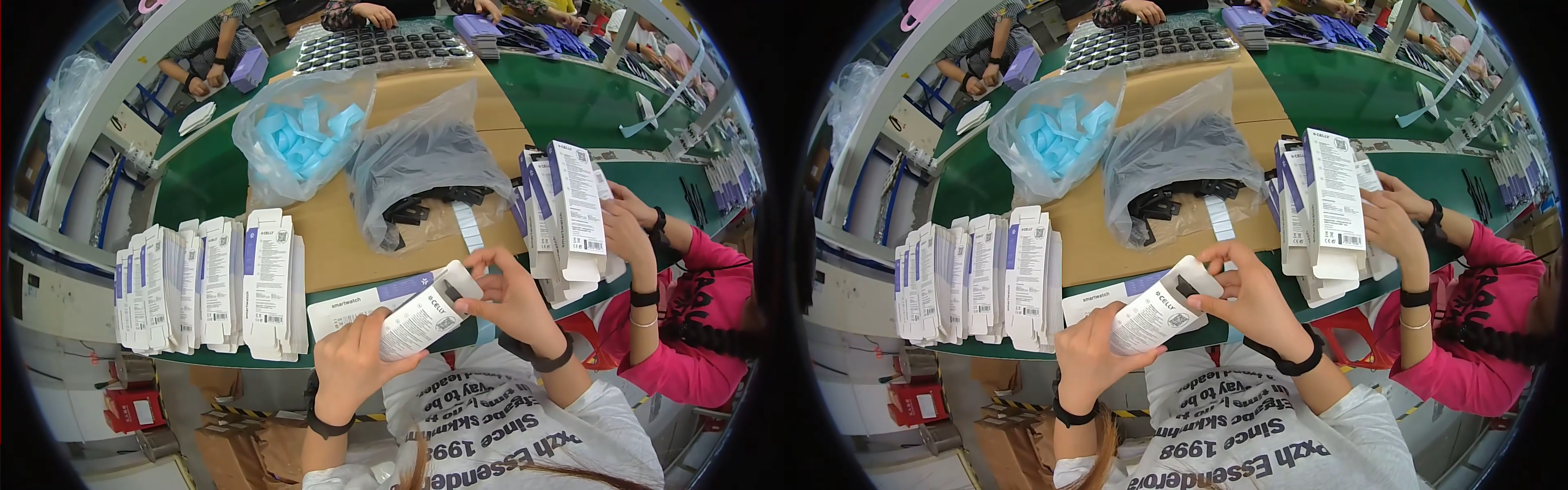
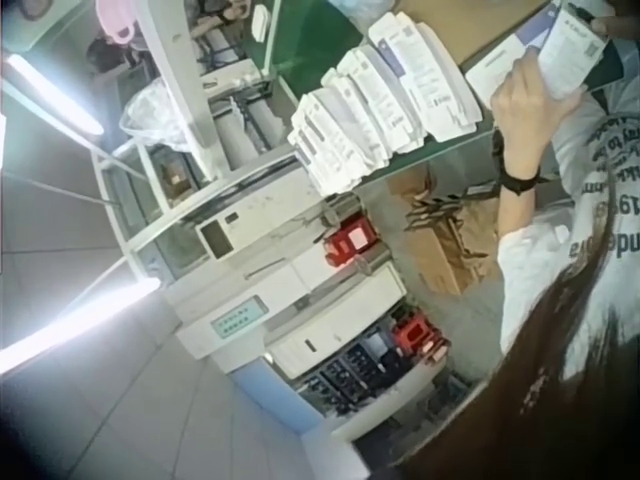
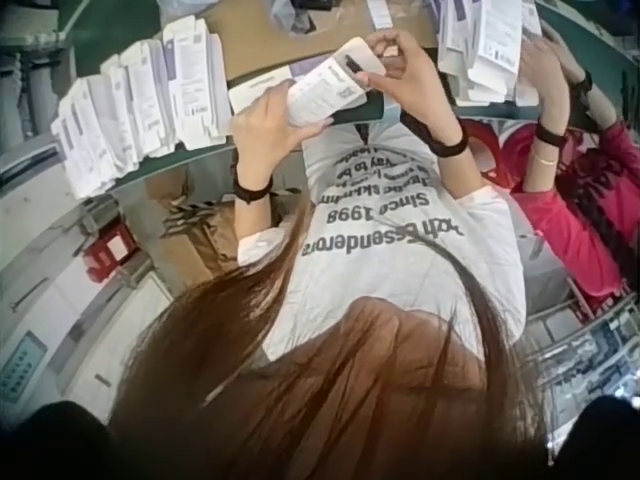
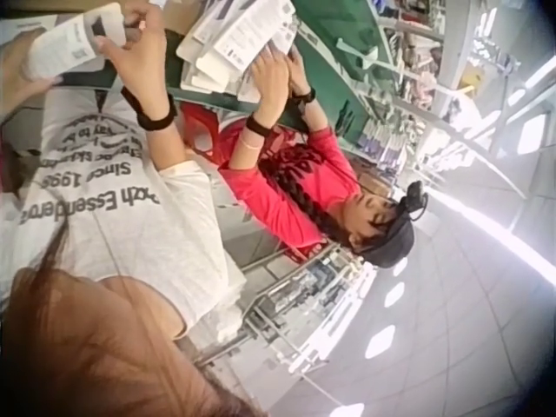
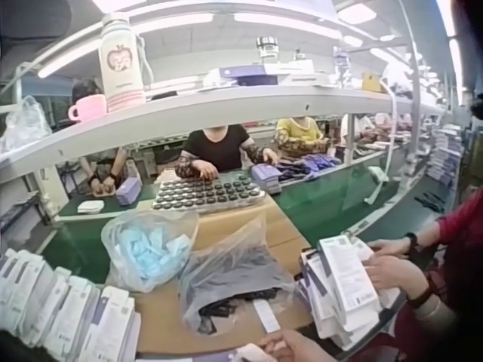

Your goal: The person packages smartwatches by hand, picking up a box, inserting a black plastic hanger, and then placing a white sticker onto the box. The person then folds the box closed and sets it aside before repeating the process.

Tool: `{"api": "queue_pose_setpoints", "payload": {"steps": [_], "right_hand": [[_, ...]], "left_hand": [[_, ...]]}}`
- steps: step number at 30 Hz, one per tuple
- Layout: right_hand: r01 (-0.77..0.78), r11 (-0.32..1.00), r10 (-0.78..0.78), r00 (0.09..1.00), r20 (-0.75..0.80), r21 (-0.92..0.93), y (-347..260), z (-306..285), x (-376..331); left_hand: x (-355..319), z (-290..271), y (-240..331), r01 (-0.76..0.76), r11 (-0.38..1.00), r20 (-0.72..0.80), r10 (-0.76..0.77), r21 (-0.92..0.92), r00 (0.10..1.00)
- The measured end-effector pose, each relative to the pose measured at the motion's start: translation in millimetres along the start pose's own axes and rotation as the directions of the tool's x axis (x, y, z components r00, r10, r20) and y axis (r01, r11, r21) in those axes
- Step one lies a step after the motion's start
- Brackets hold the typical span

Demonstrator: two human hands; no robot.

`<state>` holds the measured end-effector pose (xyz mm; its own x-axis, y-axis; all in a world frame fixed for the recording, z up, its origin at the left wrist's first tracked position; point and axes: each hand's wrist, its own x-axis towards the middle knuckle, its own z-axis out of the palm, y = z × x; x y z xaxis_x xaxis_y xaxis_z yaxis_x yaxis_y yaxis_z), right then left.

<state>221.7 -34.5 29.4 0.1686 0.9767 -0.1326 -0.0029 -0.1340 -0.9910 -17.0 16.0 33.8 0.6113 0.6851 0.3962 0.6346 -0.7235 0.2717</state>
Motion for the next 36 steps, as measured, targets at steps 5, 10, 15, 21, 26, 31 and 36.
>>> {"api": "queue_pose_setpoints", "payload": {"steps": [5, 10, 15, 21, 26, 31, 36], "right_hand": [[-0.146, 0.972, 0.102, 0.968, 0.230, 0.183, 6, -8, 5], [-0.108, 0.994, 0.102, 0.975, 0.196, 0.019, 8, -3, -1], [-0.060, 0.998, 0.056, 0.978, 0.201, 0.013, 11, -6, -5], [-0.057, 0.984, 0.082, 0.986, 0.146, -0.168, 9, -1, -10], [0.219, 0.919, -0.201, 0.976, 0.088, -0.327, 28, -2, -8], [0.247, 0.906, -0.219, 0.969, 0.119, -0.344, 37, -6, -5], [0.173, 0.969, -0.147, 0.977, 0.154, -0.175, 47, -29, -21]], "left_hand": [[-2, -2, 4, 0.001, 1.000, 0.023, -0.001, 0.011, 1.000], [-5, 0, 7, 0.042, 0.999, 0.057, -0.042, -0.008, 0.997], [-7, 5, 11, 0.043, 0.997, 0.039, -0.040, -0.069, 0.998], [-8, 8, 18, 0.061, 0.997, 0.071, -0.057, -0.055, 0.996], [-13, 21, 20, 0.064, 0.997, 0.066, -0.061, -0.043, 0.996], [-20, 28, 20, 0.080, 0.996, 0.065, -0.076, -0.050, 0.995], [-35, 21, 19, 0.319, 0.943, 0.205, -0.294, -0.099, 0.933]]}}
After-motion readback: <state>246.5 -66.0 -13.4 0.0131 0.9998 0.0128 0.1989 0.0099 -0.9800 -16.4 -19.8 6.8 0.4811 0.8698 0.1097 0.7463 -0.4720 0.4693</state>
